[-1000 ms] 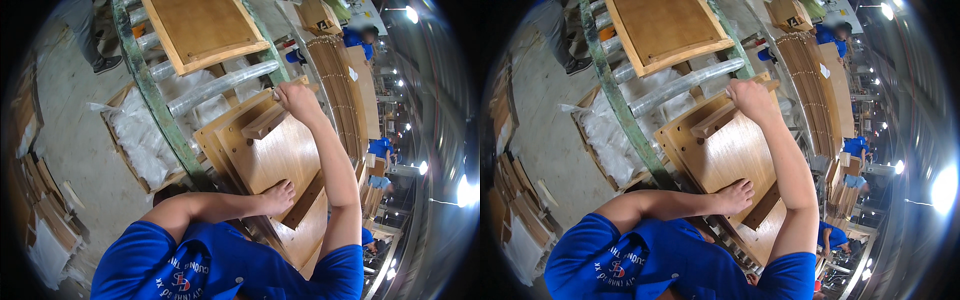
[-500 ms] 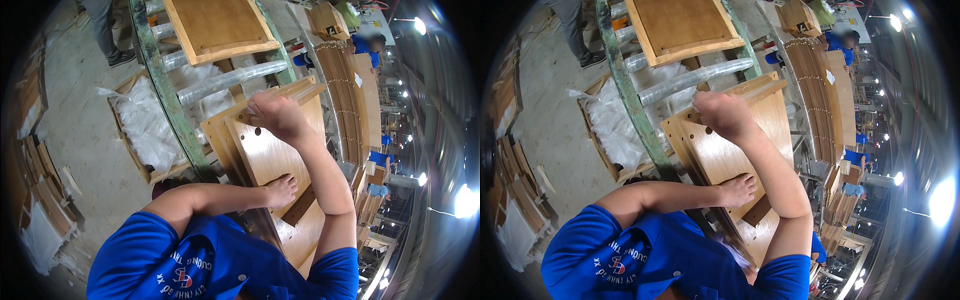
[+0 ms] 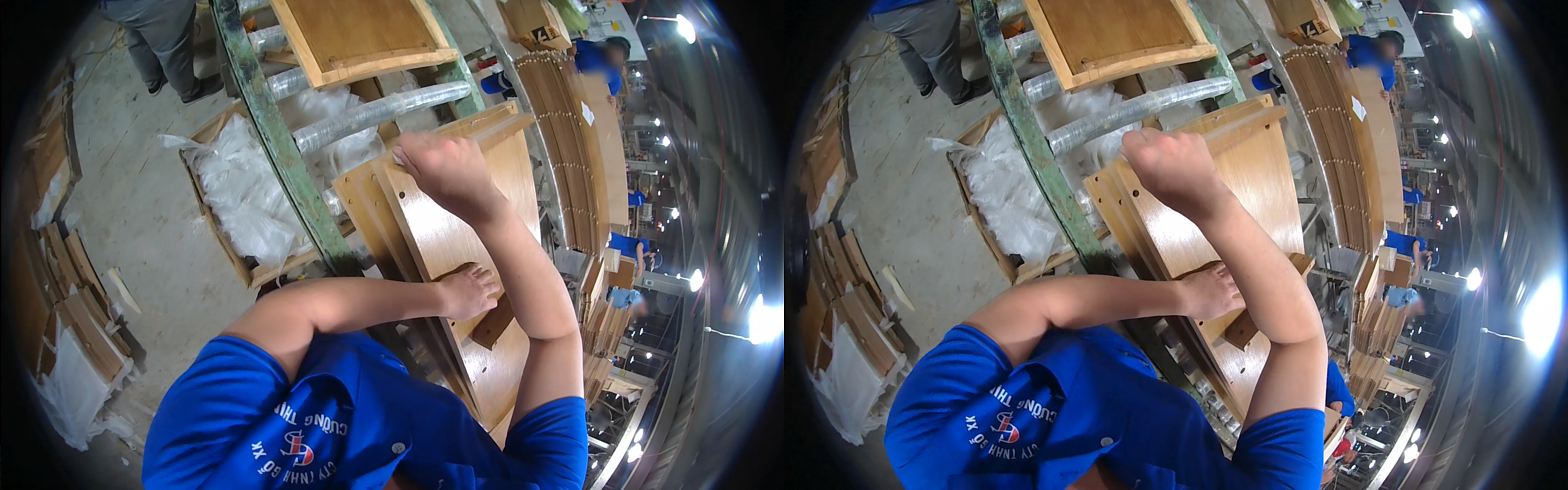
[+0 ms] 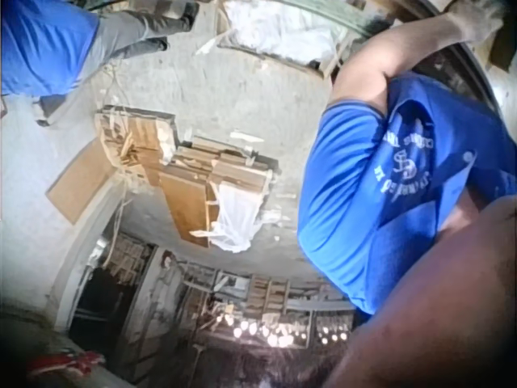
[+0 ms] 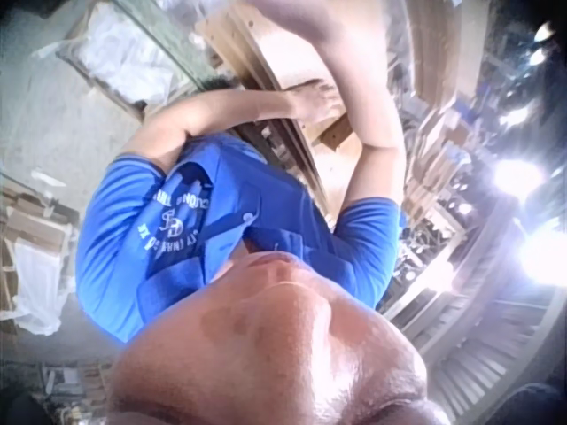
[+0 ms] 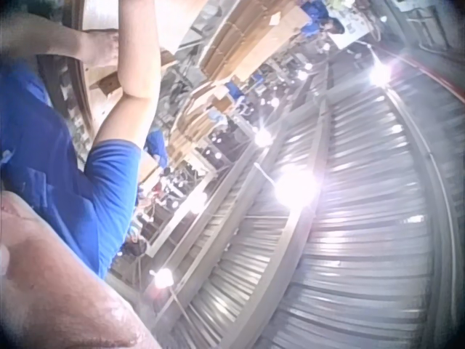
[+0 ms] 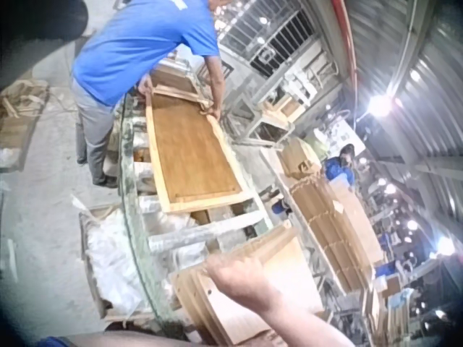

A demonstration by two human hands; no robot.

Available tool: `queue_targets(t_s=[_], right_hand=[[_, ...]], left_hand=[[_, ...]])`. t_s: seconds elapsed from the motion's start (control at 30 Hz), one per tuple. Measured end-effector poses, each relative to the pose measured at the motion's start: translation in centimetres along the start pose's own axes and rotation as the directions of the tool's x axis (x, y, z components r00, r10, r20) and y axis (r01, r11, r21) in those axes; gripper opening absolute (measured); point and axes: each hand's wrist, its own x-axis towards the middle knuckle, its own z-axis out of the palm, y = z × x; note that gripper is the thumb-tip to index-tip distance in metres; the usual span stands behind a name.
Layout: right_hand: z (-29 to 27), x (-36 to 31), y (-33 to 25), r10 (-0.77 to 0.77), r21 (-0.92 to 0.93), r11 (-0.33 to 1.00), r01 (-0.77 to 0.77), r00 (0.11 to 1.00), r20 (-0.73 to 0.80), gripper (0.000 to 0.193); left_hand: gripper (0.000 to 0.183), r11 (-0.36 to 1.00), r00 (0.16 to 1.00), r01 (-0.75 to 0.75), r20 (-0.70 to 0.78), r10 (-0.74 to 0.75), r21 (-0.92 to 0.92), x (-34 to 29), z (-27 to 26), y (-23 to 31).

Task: The person wipes the surface of a large wooden board with a cloth, then moves to a stack of similar boards. They remove protective plastic wrapping from the boards and wipe the exposed wooden surfaces. The person handles the boards one at a time, placing them on a conveyor system.

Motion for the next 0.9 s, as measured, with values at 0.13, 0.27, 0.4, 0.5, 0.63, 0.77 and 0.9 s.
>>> queue_targets(t_s=[0.13,0.27,0.4,0.5,0.63,0.77,0.9], right_hand=[[0.5,-2.6,0.2,0.1,-0.07,0.993,-0.097,0.994,0.037,0.009],[0.3,-4.4,-0.7,0.138,0.039,0.99,-0.136,0.989,-0.046,0.005],[1.1,-6.7,-1.9,0.242,0.082,0.968,-0.237,0.968,-0.066,0.004],[1.9,-8.0,-2.4,0.337,0.145,0.935,-0.322,0.937,-0.095,0.006],[2.6,-8.3,-2.8,0.395,0.171,0.912,-0.373,0.911,-0.12,0.009],[2.9,-9.4,-3.2,0.426,0.237,0.89,-0.39,0.897,-0.123,0.012],[3.1,-11.3,-3.9,0.503,0.273,0.842,-0.465,0.86,-0.088,0.015]], left_hand=[[0.016,0.918,0.991,-0.135,-0.03,0.134,-0.372,-3.1,-2.4,2.5],[0.016,0.838,0.987,-0.019,0.125,0.104,-0.545,-10.0,-4.3,2.4],[0.025,0.815,0.953,0.282,0.243,-0.18,-0.505,-16.6,-5.2,1.1],[0.023,0.783,0.9,0.435,0.245,-0.361,-0.445,-20.2,-5.9,-0.2],[0.021,0.709,0.807,0.59,0.258,-0.531,-0.386,-23.3,-6.5,-1.3],[0.02,0.699,0.782,0.623,0.3,-0.546,-0.35,-23.5,-6.6,-1.4],[0.019,0.737,0.789,0.604,0.359,-0.498,-0.305,-21.8,-6.1,-1.1]])
